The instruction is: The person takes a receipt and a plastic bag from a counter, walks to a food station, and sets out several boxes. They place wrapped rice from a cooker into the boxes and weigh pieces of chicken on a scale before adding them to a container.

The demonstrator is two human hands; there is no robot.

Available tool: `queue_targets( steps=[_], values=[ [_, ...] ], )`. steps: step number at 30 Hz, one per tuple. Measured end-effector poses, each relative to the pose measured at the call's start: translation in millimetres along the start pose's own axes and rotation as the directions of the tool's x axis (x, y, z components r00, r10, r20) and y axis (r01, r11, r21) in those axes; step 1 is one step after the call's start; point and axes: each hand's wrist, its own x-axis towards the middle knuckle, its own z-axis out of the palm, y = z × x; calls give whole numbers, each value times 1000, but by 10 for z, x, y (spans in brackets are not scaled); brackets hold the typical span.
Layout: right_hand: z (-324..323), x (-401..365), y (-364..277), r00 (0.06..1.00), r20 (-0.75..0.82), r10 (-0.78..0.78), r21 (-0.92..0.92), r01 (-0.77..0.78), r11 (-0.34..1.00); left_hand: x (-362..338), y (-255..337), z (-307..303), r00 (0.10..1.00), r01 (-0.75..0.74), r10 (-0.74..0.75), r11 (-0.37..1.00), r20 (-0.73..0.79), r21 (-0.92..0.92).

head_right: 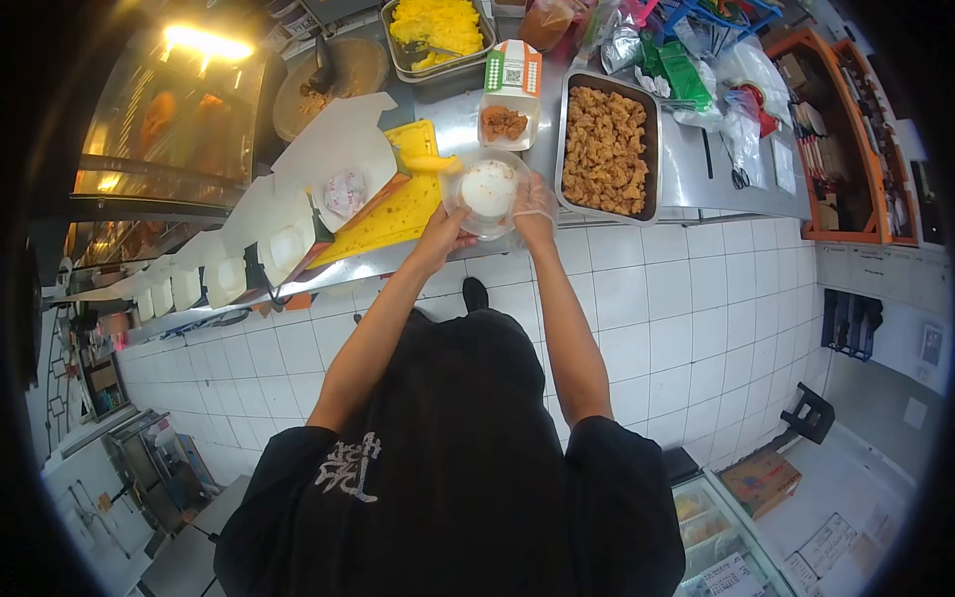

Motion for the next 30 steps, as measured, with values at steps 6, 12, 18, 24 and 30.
queue_targets(
  steps=[6, 12, 18, 24, 30],
  values=[
    [-53, -83, 72, 994, 45, 96, 15, -97, 995, -129, -1, 115, 1000, -6, 7, 999, -23, 34],
    [-84, -93, -121, 987, -76, 143, -171, -154, 973, -140, 119, 96, 995, -20, 36, 986, -92, 168],
    [-116, -10, 119, 995, 15, 100, -185, -96, 978, -320, -56, -197, 986, -95, 139, 924, -94, 369],
    [-838, -411, -391, 992, 112, 55, -352, -12, 936, -472, -513, -61, 875, -424, 440, 490, 204, 761],
    [-1148, -580, -560, 869, 43, 493, 20, -494, 869, -233, -302, 94, 955, -184, 294, 535, 22, 825]
  ],
)
